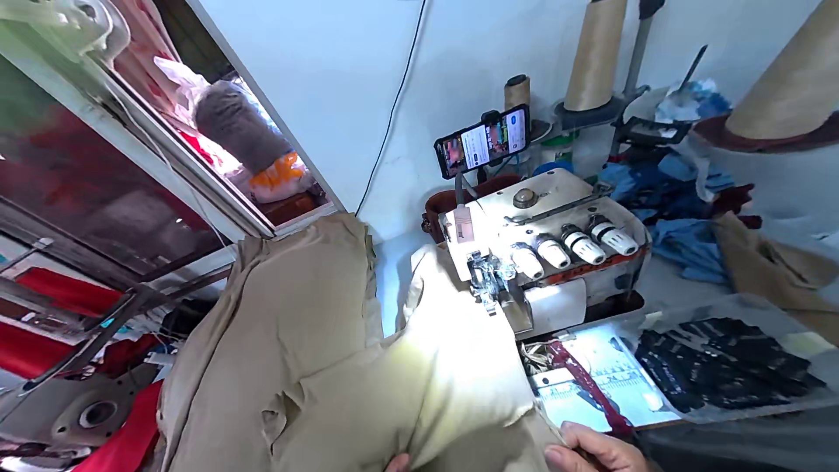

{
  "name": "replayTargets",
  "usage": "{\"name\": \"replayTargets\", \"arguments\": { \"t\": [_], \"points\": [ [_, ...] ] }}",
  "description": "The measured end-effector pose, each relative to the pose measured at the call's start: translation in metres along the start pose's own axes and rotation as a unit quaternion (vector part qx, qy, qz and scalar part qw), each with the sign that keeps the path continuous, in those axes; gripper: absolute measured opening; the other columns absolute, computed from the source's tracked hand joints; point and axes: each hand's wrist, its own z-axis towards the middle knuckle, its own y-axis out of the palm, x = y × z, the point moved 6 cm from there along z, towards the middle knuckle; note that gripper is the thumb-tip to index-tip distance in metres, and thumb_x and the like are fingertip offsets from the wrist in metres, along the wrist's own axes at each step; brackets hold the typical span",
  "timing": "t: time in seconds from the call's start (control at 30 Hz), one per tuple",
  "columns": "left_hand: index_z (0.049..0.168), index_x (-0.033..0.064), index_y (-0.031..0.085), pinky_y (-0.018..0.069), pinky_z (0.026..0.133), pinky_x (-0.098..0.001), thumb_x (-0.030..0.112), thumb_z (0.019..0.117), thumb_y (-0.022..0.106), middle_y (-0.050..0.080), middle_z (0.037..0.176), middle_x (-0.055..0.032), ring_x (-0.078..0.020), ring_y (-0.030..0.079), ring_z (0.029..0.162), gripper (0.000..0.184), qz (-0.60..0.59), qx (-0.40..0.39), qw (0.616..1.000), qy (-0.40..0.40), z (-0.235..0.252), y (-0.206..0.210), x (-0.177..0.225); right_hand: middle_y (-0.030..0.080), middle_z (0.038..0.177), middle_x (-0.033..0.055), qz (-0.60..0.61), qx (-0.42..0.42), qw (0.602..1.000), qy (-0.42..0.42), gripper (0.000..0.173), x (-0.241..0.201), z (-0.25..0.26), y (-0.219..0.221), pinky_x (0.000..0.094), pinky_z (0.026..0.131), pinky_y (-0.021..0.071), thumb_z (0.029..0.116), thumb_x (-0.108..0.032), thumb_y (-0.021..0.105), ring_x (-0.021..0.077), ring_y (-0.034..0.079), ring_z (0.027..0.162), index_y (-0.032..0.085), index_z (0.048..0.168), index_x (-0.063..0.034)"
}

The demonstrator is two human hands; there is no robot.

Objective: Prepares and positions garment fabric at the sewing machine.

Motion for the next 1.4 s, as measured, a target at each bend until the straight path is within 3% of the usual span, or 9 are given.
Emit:
{"name": "replayTargets", "arguments": {
  "t": [0.17, 0.3, 0.47, 0.63, 0.73, 0.87, 1.0, 1.17, 1.4],
  "points": [
    [0.096, -0.0011, 0.072, 0.0561, 0.091, -0.0272, 0.057, 0.0955, 0.059, 0.074, 0.092, -0.0121, -0.0092, 0.071, 0.095, 0.059, 0.071, 0.015, 0.996, 0.048, 0.061, 0.016, -0.017, 0.068, 0.077, -0.0043, -0.028, 0.073, 0.997, 0.005, 0.011, -0.017, 0.035, 0.002, 0.0146, 0.066, 0.0505, 0.0927, -0.009, 0.069, -0.0050, 0.060, 0.069, 0.071, 0.085, -0.0012],
    [0.117, -0.0053, 0.070, 0.0482, 0.102, -0.0626, 0.059, 0.0928, 0.062, 0.070, 0.117, -0.0256, -0.0422, 0.065, 0.117, 0.069, 0.066, -0.239, 0.968, -0.028, 0.112, 0.058, -0.049, 0.067, 0.073, -0.0078, -0.036, 0.132, 0.990, -0.025, 0.012, -0.020, 0.066, 0.010, 0.0125, 0.060, 0.0500, 0.0917, -0.014, 0.067, -0.0062, 0.060, 0.064, 0.072, 0.083, -0.0080],
    [0.133, -0.0060, 0.056, 0.0566, 0.093, -0.0404, 0.030, 0.0967, 0.064, 0.061, 0.129, -0.0216, -0.0263, 0.065, 0.112, 0.052, -0.183, -0.145, 0.950, -0.207, 0.089, 0.087, -0.069, 0.065, 0.070, -0.0089, -0.027, 0.161, 0.986, -0.041, 0.012, -0.017, 0.084, 0.014, 0.0114, 0.056, 0.0465, 0.0898, -0.017, 0.068, -0.0060, 0.057, 0.062, 0.072, 0.080, -0.0112],
    [0.157, 0.0021, 0.019, 0.0544, 0.090, -0.0404, 0.009, 0.1029, 0.053, 0.044, 0.144, -0.0221, -0.0244, 0.058, 0.117, 0.065, -0.408, -0.040, 0.784, -0.466, 0.015, 0.104, -0.040, 0.065, 0.070, -0.0089, -0.007, 0.166, 0.985, -0.047, 0.013, -0.018, 0.082, 0.015, 0.0105, 0.057, 0.0465, 0.0906, -0.015, 0.068, -0.0058, 0.057, 0.062, 0.070, 0.078, -0.0113],
    [0.130, -0.0006, 0.048, 0.0617, 0.079, -0.0336, 0.002, 0.1054, 0.044, 0.069, 0.104, -0.0116, -0.0163, 0.072, 0.089, 0.025, -0.523, -0.035, 0.671, -0.525, -0.002, 0.112, -0.022, 0.063, 0.069, -0.0090, -0.016, 0.169, 0.985, -0.041, 0.014, -0.017, 0.084, 0.015, 0.0111, 0.055, 0.0444, 0.0906, -0.016, 0.068, -0.0055, 0.055, 0.061, 0.070, 0.078, -0.0118],
    [0.117, -0.0011, 0.060, 0.0613, 0.084, -0.0306, 0.002, 0.1064, 0.040, 0.075, 0.095, -0.0064, -0.0120, 0.073, 0.088, 0.023, -0.544, -0.014, 0.694, -0.471, -0.006, 0.105, -0.025, 0.061, 0.065, -0.0090, -0.026, 0.161, 0.987, -0.015, 0.015, -0.017, 0.091, 0.013, 0.0129, 0.053, 0.0429, 0.0905, -0.016, 0.068, -0.0034, 0.054, 0.057, 0.068, 0.076, -0.0126],
    [0.150, 0.0067, 0.013, 0.0592, 0.091, -0.0382, -0.005, 0.0920, 0.056, 0.066, 0.123, -0.0054, -0.0158, 0.070, 0.107, 0.074, -0.619, -0.097, 0.696, -0.352, -0.006, 0.101, -0.017, 0.059, 0.062, -0.0073, -0.012, 0.154, 0.988, 0.010, 0.020, -0.012, 0.095, 0.013, 0.0159, 0.050, 0.0435, 0.0942, -0.016, 0.065, -0.0004, 0.053, 0.053, 0.068, 0.074, -0.0123],
    [0.142, 0.0045, 0.025, 0.0532, 0.051, -0.0217, -0.015, 0.0911, 0.052, 0.072, 0.099, -0.0114, -0.0099, 0.067, 0.063, 0.061, -0.565, -0.140, 0.710, -0.398, -0.013, 0.092, -0.003, 0.063, 0.068, 0.0013, 0.081, 0.255, 0.959, 0.094, 0.027, -0.016, 0.105, -0.012, 0.0229, 0.048, 0.0512, 0.1062, -0.013, 0.053, 0.0070, 0.055, 0.049, 0.068, 0.088, -0.0007],
    [0.154, 0.0154, 0.008, 0.0462, 0.043, -0.0158, -0.009, 0.0956, 0.047, 0.073, 0.088, -0.0045, -0.0011, 0.056, 0.048, 0.074, -0.601, -0.160, 0.657, -0.426, -0.019, 0.066, 0.004, 0.069, 0.094, 0.0046, 0.006, 0.196, 0.980, 0.015, 0.021, -0.003, 0.081, -0.016, 0.0285, 0.071, 0.0582, 0.0986, -0.018, 0.057, 0.0117, 0.068, 0.080, 0.065, 0.111, -0.0036]
  ]
}}
